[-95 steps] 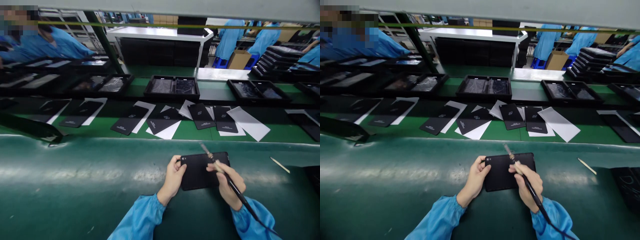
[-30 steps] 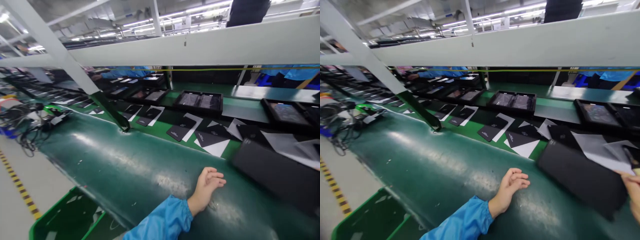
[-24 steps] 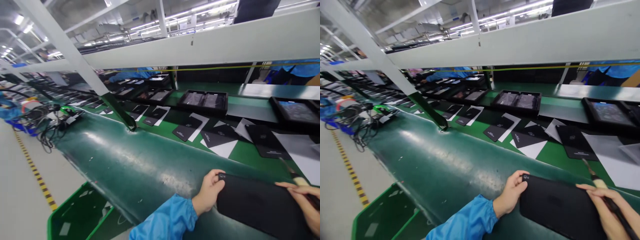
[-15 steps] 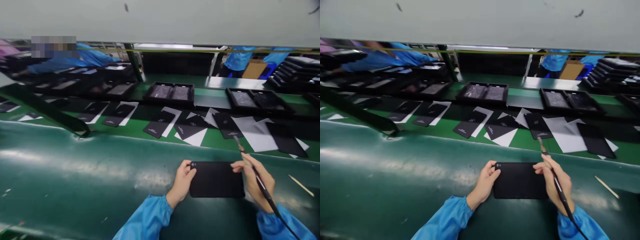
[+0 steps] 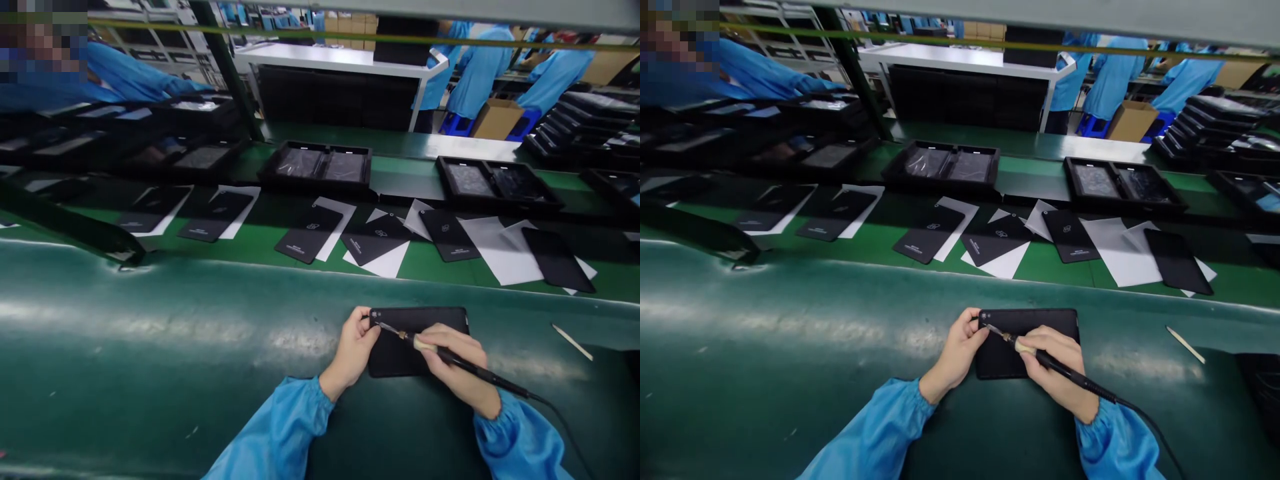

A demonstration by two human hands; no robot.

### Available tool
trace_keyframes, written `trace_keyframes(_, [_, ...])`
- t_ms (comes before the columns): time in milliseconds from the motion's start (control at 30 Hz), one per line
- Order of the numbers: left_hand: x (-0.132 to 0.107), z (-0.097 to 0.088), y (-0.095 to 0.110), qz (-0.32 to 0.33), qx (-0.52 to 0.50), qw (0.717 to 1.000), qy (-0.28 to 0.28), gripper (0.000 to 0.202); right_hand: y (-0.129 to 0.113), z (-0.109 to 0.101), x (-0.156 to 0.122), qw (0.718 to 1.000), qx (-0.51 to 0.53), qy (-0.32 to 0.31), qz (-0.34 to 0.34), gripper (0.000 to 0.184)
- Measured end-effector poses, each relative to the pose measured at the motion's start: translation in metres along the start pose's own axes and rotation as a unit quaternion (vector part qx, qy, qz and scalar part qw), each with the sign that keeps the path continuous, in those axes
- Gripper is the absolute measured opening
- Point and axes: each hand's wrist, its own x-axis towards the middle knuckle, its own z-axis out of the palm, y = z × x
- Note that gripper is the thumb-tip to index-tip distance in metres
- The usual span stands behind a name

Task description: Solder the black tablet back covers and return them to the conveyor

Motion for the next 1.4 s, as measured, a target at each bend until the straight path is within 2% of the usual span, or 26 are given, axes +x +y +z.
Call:
trace_keyframes(700, [-0.002, 0.003, 0.004, -0.001, -0.003, 1.0, 0.007, 0.032, -0.002, 0.004, 0.004, 1.0, -0.004, -0.016, 0.007, 0.02])
trace_keyframes(933, [-0.001, 0.002, 0.002, 0.01, 0.002, 1.0, 0.005, 0.03, -0.003, -0.002, 0.007, 1.0, 0.007, -0.015, 0.003, 0.024])
trace_keyframes(1400, [-0.003, 0.005, 0.006, 0.002, 0.004, 1.0, 0.016, 0.032, -0.003, -0.009, 0.024, 0.999, -0.009, -0.039, 0.035, 0.014])
